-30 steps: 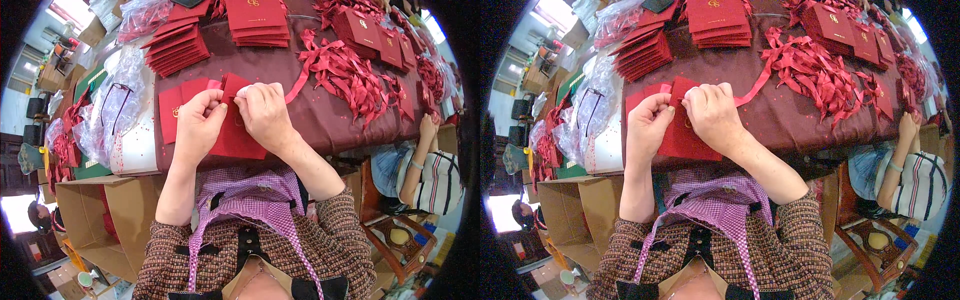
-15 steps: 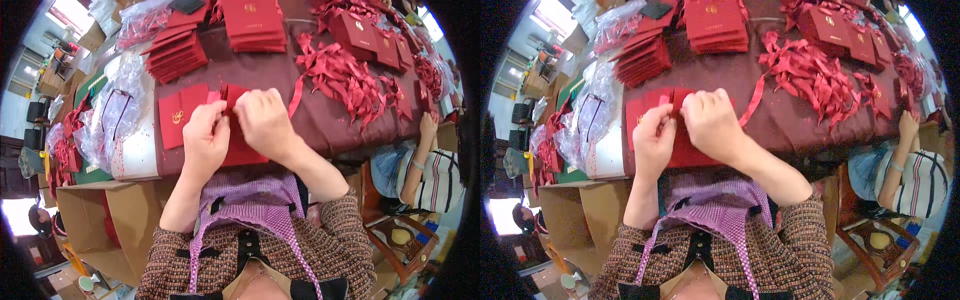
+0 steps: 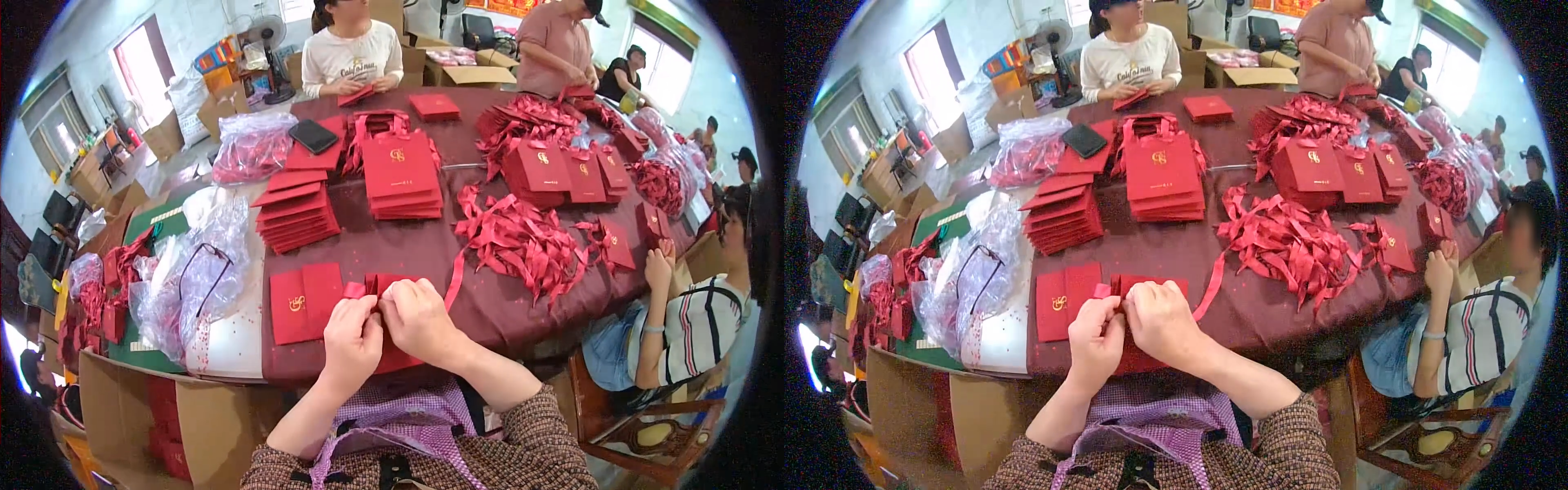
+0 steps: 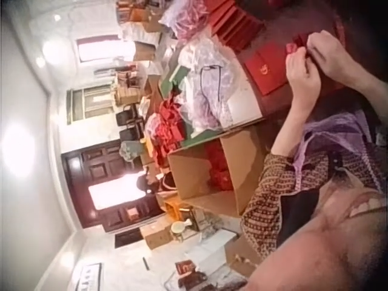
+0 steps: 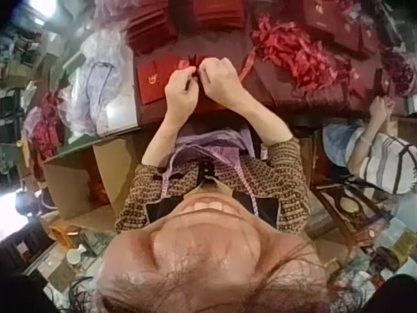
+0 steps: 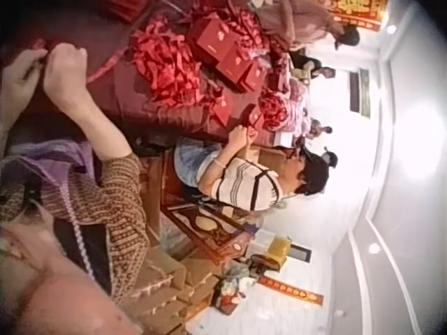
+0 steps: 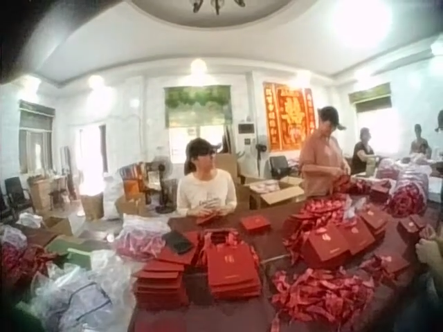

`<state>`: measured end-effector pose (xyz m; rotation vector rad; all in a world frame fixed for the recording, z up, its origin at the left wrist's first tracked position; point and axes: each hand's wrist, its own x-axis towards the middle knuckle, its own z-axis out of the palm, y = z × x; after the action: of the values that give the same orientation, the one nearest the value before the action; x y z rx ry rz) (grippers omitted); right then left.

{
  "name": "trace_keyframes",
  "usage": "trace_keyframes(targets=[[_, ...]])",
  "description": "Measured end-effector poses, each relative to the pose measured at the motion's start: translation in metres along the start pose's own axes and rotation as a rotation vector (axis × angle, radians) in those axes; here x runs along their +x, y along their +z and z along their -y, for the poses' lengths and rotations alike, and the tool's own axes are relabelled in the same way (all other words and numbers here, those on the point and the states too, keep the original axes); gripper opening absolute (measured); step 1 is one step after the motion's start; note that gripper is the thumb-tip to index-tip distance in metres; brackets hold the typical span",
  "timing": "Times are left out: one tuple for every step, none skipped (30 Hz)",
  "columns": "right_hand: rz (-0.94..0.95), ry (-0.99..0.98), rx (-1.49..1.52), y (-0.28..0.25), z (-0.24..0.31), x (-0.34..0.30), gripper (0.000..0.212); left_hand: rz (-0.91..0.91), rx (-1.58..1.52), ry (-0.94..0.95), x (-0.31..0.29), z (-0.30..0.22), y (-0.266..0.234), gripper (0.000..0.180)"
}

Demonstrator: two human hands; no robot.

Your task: The person assembles small gift bags by hand, threading ribbons through the slits to create handles and stacking the bags on the table.

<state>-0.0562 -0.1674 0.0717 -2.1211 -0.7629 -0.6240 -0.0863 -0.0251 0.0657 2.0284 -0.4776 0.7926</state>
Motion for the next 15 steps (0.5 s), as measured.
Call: trace_keyframes(targets=[[-0.004, -0.073, -0.100, -0.002, 0.002, 0.001, 0.009, 0.044, -0.071, -0.106, 0.000, -0.001, -0.001, 0.021], [0.001, -0.117, -0.125, -0.005, 0.000, 0.003, 0.009, 0.092, -0.143, -0.212, 0.001, -0.003, -0.003, 0.023], [-0.005, -0.120, -0.131, -0.009, -0.001, 0.003, 0.009, 0.092, -0.146, -0.204, 0.003, -0.003, -0.004, 0.023], [-0.002, -0.083, -0.077, -0.011, -0.003, 0.003, 0.009, 0.116, -0.196, -0.200, 0.004, -0.004, -0.006, 0.023], [0.004, -0.050, -0.018, -0.014, -0.003, 0.003, 0.010, 0.136, -0.242, -0.199, 0.004, -0.003, -0.008, 0.023], [0.036, -0.039, -0.008, -0.018, -0.001, 0.003, 0.009, 0.140, -0.256, -0.181, 0.002, 0.002, -0.009, 0.022], [0.035, -0.044, -0.008, -0.020, -0.002, 0.003, 0.009, 0.137, -0.255, -0.179, 0.004, 0.004, -0.010, 0.022], [0.054, -0.013, 0.012, -0.022, -0.003, 0.002, 0.008, 0.165, -0.243, -0.137, 0.006, 0.005, -0.010, 0.022], [0.073, 0.017, 0.033, -0.023, -0.004, 0.001, 0.007, 0.193, -0.230, -0.096, 0.007, 0.006, -0.011, 0.023], [0.072, 0.017, 0.031, -0.025, -0.005, 0.000, 0.007, 0.193, -0.232, -0.094, 0.007, 0.009, -0.011, 0.023], [0.080, 0.041, 0.074, -0.026, -0.005, 0.000, 0.006, 0.208, -0.276, -0.076, 0.007, 0.013, -0.012, 0.023], [0.089, 0.065, 0.117, -0.027, -0.005, 0.000, 0.005, 0.223, -0.319, -0.058, 0.008, 0.015, -0.012, 0.022], [0.090, 0.064, 0.117, -0.028, -0.004, -0.001, 0.005, 0.222, -0.318, -0.058, 0.008, 0.017, -0.011, 0.022], [0.103, 0.084, 0.131, -0.028, -0.003, -0.002, 0.005, 0.225, -0.266, -0.005, 0.008, 0.018, -0.010, 0.023], [0.117, 0.104, 0.145, -0.028, -0.002, -0.002, 0.004, 0.228, -0.213, 0.046, 0.008, 0.019, -0.010, 0.024]])
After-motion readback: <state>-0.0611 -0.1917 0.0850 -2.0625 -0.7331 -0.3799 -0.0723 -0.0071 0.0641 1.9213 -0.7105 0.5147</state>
